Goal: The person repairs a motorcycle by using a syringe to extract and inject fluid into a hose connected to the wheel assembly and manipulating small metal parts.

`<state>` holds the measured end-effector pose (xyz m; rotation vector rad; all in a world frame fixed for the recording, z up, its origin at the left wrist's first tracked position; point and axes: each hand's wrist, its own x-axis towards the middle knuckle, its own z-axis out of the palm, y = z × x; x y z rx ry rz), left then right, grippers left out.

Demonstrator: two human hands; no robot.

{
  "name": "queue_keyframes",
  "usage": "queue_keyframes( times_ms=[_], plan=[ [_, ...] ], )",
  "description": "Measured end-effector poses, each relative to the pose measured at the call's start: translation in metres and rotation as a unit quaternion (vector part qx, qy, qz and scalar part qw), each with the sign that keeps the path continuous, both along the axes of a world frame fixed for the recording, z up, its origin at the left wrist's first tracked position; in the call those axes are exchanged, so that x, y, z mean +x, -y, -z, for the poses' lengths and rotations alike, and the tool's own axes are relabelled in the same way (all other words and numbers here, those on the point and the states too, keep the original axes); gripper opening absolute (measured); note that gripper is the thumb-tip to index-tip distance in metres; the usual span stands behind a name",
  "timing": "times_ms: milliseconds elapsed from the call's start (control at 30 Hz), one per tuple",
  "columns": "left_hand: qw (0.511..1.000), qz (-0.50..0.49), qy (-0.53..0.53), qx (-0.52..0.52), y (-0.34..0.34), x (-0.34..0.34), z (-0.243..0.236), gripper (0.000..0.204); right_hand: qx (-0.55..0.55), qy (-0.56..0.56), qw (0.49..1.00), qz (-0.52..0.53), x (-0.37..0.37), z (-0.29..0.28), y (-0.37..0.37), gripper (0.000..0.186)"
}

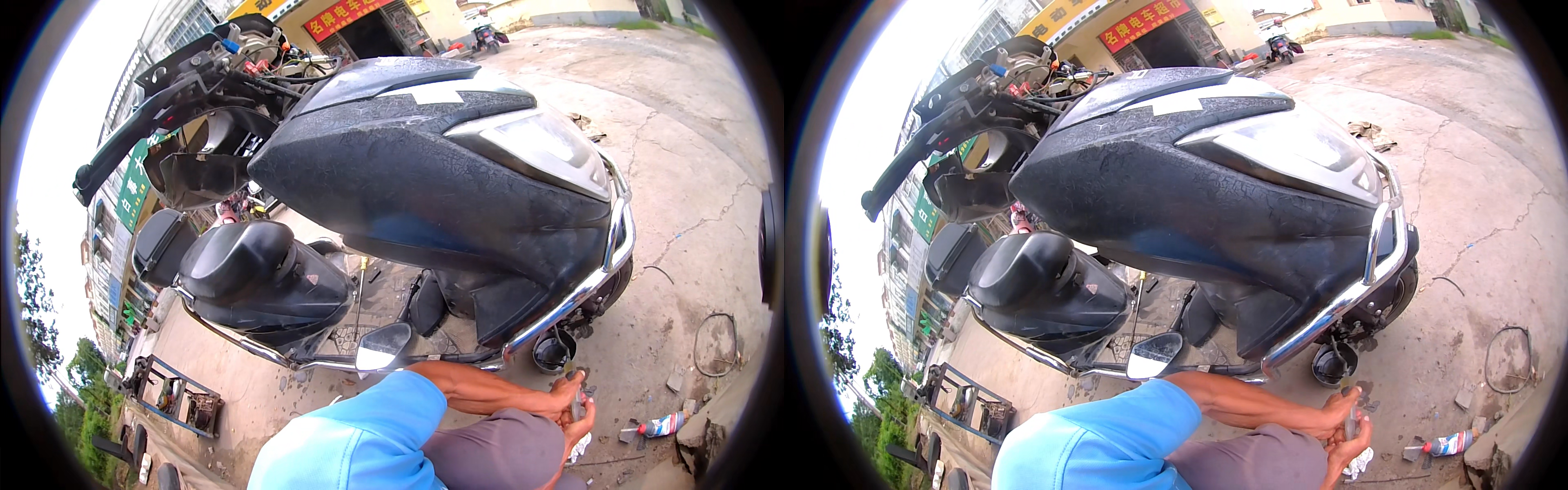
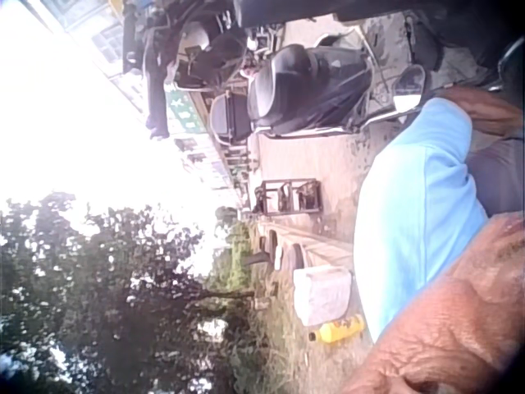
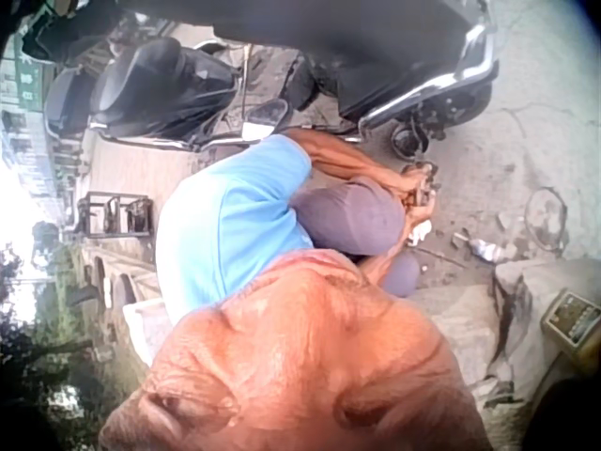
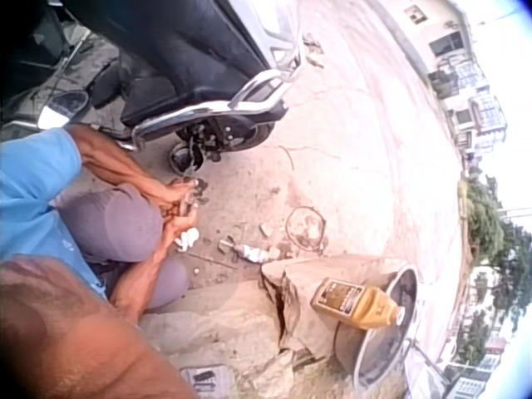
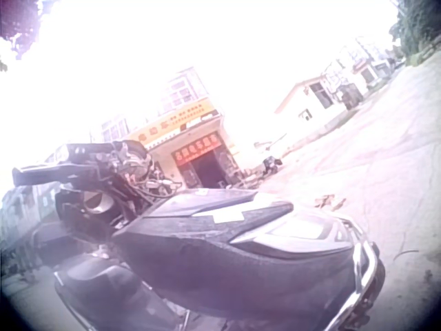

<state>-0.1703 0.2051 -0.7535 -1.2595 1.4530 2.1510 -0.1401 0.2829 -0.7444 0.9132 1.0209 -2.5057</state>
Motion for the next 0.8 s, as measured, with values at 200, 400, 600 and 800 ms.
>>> queue_keyframes(
  times_ms=[200,400,600,800],
  plan=[
    [1.0,-0.006,0.004,-0.018,0.001,0.01,0.006,0.053,-0.013,-0.009,0.996,-0.088,0.01,0.012,-0.013,0.036],
    [0.997,-0.025,-0.008,0.07,-0.011,0.003,-0.017,0.049,-0.025,0.002,0.999,-0.038,0.0,0.006,-0.017,0.028],
    [0.972,-0.102,-0.044,0.207,0.024,-0.003,-0.01,0.045,-0.07,0.004,0.998,-0.008,-0.001,-0.008,-0.001,0.024],
    [0.955,-0.079,-0.066,0.276,0.01,-0.01,-0.002,0.03,-0.109,0.017,0.994,-0.005,0.003,-0.009,-0.013,0.022]
  ],
)
